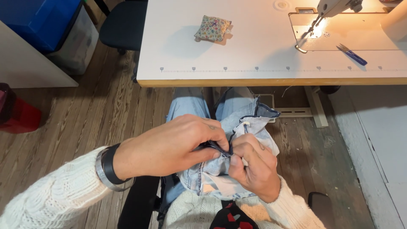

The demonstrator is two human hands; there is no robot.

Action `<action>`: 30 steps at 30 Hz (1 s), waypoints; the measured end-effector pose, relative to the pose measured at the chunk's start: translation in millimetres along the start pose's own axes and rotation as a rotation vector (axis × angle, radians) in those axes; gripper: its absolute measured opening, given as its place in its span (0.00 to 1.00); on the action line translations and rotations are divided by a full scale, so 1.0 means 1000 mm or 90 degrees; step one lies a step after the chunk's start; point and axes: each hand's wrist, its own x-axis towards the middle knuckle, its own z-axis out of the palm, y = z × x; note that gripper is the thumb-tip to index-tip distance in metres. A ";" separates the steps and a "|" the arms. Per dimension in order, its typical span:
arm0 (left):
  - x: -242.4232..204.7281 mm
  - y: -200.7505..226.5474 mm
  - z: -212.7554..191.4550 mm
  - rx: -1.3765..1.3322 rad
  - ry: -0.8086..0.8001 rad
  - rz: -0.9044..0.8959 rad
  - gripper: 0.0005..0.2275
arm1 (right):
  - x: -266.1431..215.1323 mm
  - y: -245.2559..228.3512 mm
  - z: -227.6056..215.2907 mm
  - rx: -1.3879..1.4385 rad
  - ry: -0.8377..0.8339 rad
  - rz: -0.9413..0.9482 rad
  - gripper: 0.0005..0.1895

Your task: Pinning a lining into a denim garment in preparation for sewing.

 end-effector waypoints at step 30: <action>-0.003 -0.063 0.021 -0.016 0.106 0.044 0.24 | 0.019 0.025 -0.062 0.279 -0.252 0.201 0.09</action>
